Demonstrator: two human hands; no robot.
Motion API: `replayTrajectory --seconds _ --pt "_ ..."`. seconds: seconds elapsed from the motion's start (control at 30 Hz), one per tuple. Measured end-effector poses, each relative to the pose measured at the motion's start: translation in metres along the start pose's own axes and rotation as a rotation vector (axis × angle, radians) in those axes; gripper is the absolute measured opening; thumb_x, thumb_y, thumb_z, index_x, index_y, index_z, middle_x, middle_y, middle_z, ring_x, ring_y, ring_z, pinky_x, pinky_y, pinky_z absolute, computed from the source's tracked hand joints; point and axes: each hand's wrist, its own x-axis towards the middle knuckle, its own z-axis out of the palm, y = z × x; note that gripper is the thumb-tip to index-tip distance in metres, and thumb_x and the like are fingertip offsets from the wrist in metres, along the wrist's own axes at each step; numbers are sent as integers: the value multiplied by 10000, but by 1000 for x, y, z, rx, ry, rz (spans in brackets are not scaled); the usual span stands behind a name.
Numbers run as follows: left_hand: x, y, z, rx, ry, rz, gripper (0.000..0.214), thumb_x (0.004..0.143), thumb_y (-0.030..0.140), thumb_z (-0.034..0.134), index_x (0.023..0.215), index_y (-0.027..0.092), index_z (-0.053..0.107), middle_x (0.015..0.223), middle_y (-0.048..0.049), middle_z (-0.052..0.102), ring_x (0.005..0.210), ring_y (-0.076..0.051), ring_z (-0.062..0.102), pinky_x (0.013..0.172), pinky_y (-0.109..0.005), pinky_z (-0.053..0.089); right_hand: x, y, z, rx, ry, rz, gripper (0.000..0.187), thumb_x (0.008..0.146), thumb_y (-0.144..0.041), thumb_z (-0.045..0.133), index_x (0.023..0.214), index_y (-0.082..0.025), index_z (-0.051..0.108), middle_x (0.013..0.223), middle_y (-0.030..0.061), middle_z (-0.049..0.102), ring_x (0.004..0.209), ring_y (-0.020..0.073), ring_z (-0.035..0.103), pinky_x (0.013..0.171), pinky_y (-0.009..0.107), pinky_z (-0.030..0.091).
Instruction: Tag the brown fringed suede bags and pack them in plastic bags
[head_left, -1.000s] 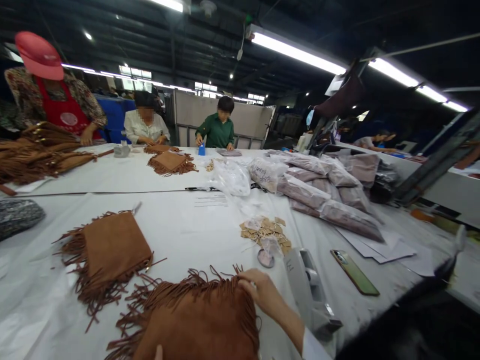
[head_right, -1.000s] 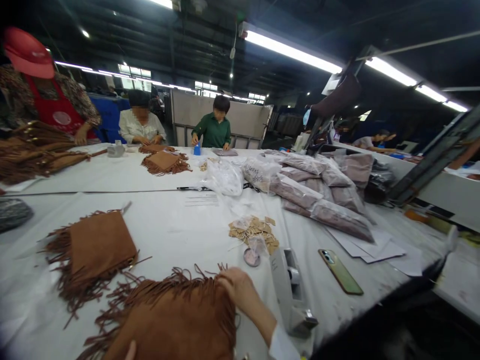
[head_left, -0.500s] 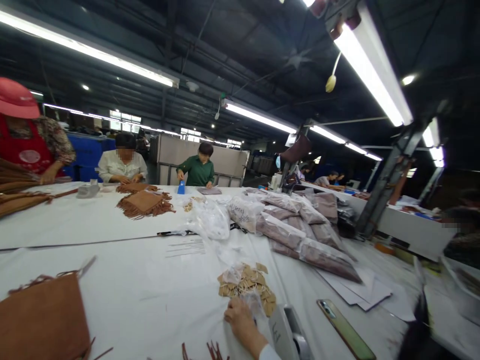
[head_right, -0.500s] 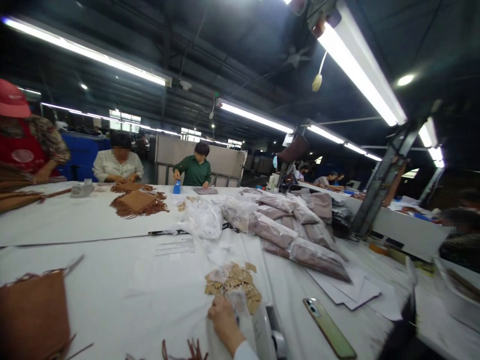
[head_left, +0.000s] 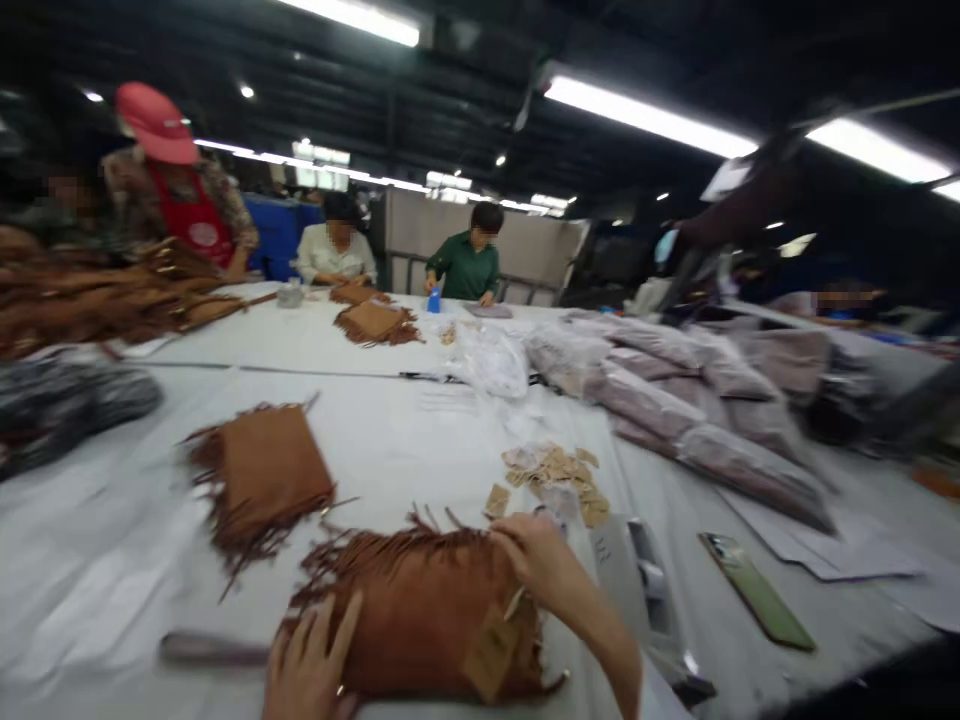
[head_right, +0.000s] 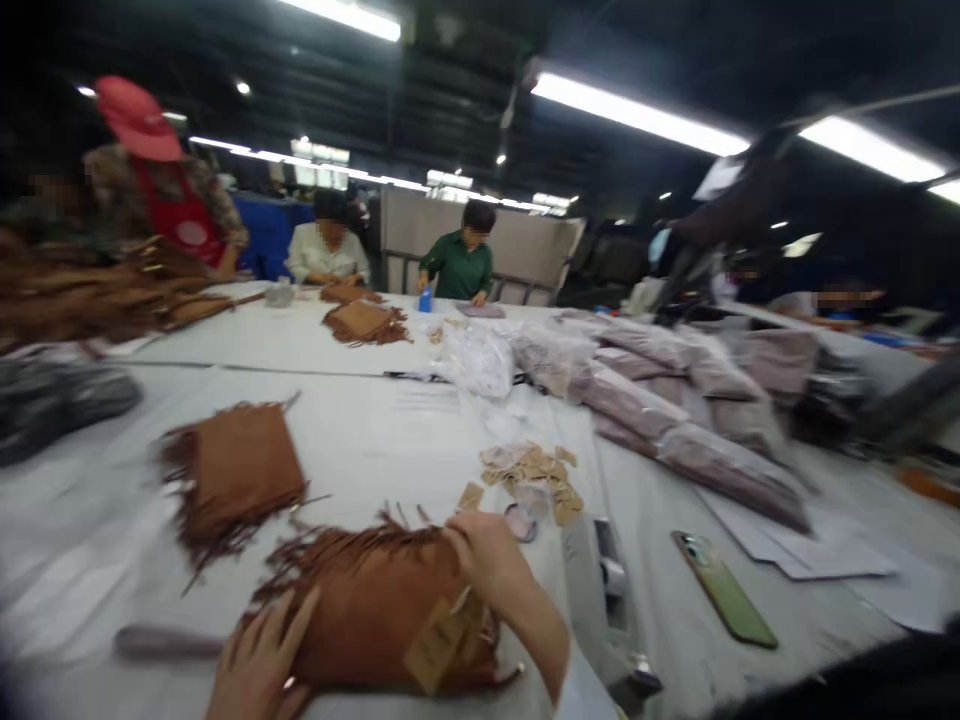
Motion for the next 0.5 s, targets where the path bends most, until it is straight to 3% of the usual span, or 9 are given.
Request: replayTrajectory --seconds 0.07,0.13,0.23,0.3,0.4,0.5 --pt "-5 -18 -5 21 -143 -20 719 749 260 634 1422 238 382 1360 -120 528 1240 -308 460 1069 -513 280 -5 -18 13 105 -55 -25 228 868 -283 518 799 -228 728 740 30 709 669 167 608 646 272 420" --pt "-7 -32 -14 -4 -239 -66 701 786 323 638 1424 216 367 1258 -128 587 1164 -308 510 1067 -535 263 -8 -32 42 213 -95 -46 230 879 -330 528 868 -236 738 771 33 720 671 165 625 636 267 438" --pt "-13 -40 -31 -65 -364 -159 644 817 328 626 1402 212 385 1091 -105 641 1039 -298 572 936 -444 398 -14 -44 104 288 -139 -98 246 888 -352 525 871 -234 740 773 31 720 675 162 639 624 259 453" --pt "-22 -42 -39 -138 -436 -204 532 855 261 562 1368 244 425 1038 -81 656 977 -267 598 831 -357 437 -17 -44 143 297 -99 -108 273 896 -353 508 829 -222 737 751 33 714 668 162 644 616 258 461" --pt "-41 -50 -45 -222 -467 -260 455 864 209 509 1313 281 488 1018 -60 659 951 -243 601 814 -320 427 -20 -33 178 290 35 -86 296 903 -360 489 825 -196 723 735 42 702 653 164 646 622 261 474" --pt "-50 -59 -48 -299 -366 -303 509 835 332 575 1326 239 481 1103 -86 628 1011 -274 565 876 -363 408 -24 -22 185 279 82 -88 278 908 -362 495 860 -197 714 761 43 702 671 159 649 638 255 482"
